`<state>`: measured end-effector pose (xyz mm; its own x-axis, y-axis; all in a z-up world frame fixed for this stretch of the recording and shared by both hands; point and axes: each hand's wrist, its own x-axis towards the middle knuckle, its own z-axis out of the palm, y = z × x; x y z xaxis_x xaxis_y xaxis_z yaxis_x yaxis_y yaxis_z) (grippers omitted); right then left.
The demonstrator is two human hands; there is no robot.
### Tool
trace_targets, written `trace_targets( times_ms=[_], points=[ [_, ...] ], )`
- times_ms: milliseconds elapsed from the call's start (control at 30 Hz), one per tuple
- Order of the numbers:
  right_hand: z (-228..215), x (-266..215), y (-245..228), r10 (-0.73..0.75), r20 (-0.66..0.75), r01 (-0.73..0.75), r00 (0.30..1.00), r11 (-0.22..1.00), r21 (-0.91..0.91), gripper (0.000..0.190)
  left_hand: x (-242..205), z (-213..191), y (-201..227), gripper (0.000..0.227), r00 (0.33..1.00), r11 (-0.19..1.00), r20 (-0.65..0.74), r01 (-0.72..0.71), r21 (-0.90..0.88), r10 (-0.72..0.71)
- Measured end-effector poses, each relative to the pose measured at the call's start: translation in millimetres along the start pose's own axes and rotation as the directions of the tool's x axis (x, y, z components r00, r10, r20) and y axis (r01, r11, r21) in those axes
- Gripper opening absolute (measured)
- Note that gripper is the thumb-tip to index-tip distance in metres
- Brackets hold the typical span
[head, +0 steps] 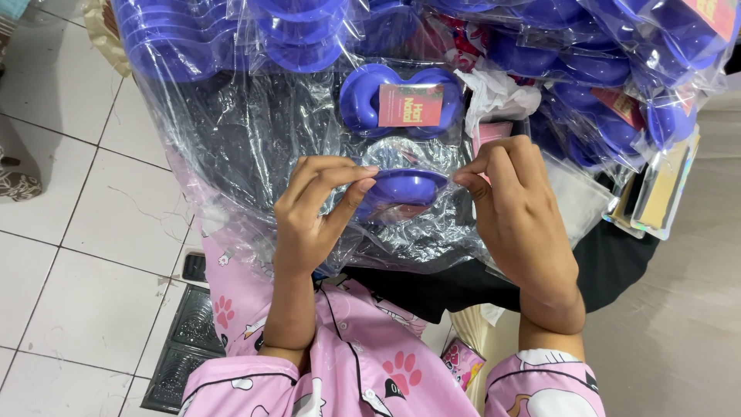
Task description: The person wipes a blue double pet bowl with a white cloth, then places it into a clear plastic bag. They insert a red product label into the bag and seal it. The person repeats this process with a second bowl.
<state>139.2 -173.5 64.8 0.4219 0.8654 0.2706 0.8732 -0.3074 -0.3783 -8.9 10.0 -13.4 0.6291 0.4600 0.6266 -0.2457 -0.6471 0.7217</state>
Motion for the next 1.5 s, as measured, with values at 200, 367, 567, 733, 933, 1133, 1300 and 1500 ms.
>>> trace_targets(
  times_ms=[200,367,567,733,933,1133,1300,1500],
  points=[
    [-8,-3,10,-0.13,0.178,0.082,0.975,0.964,0.254,0.01,-14,-1,-18,0.022,0.996,0.997,0.088,0.026,-0.07,-0.02],
    [-8,-16,34,-0.375,0.175,0.298,0.911,0.888,0.349,0.073,5,-5,-2,0.051,0.946,0.908,0.307,0.039,-0.417,0.1],
    [-37,-2,17,-0.213,0.305,0.149,0.928,0.965,0.218,0.011,-6,0,-11,0.046,0.943,0.859,0.324,0.102,-0.502,0.078],
    [-37,5,13,-0.126,0.354,0.059,0.927,0.979,0.194,0.039,-5,-1,-10,0.051,0.956,0.858,0.291,0.122,-0.499,0.033],
    [-17,18,21,-0.282,0.36,0.15,0.889,0.924,0.353,0.071,-7,-2,-18,0.065,0.918,0.919,0.396,0.155,-0.364,0.002],
    [-8,21,25,-0.252,0.395,0.075,0.884,0.908,0.413,0.033,-14,-1,-33,0.049,0.913,0.907,0.384,0.042,-0.418,0.135],
    [-2,11,39,-0.294,0.463,0.111,0.836,0.918,0.381,0.031,-11,-12,-28,0.04,0.867,0.878,0.465,0.072,-0.474,0.179],
    [1,6,46,-0.249,0.592,0.096,0.766,0.956,0.278,0.039,-18,-8,-37,0.039,0.847,0.893,0.529,0.206,-0.4,0.041]
  ],
)
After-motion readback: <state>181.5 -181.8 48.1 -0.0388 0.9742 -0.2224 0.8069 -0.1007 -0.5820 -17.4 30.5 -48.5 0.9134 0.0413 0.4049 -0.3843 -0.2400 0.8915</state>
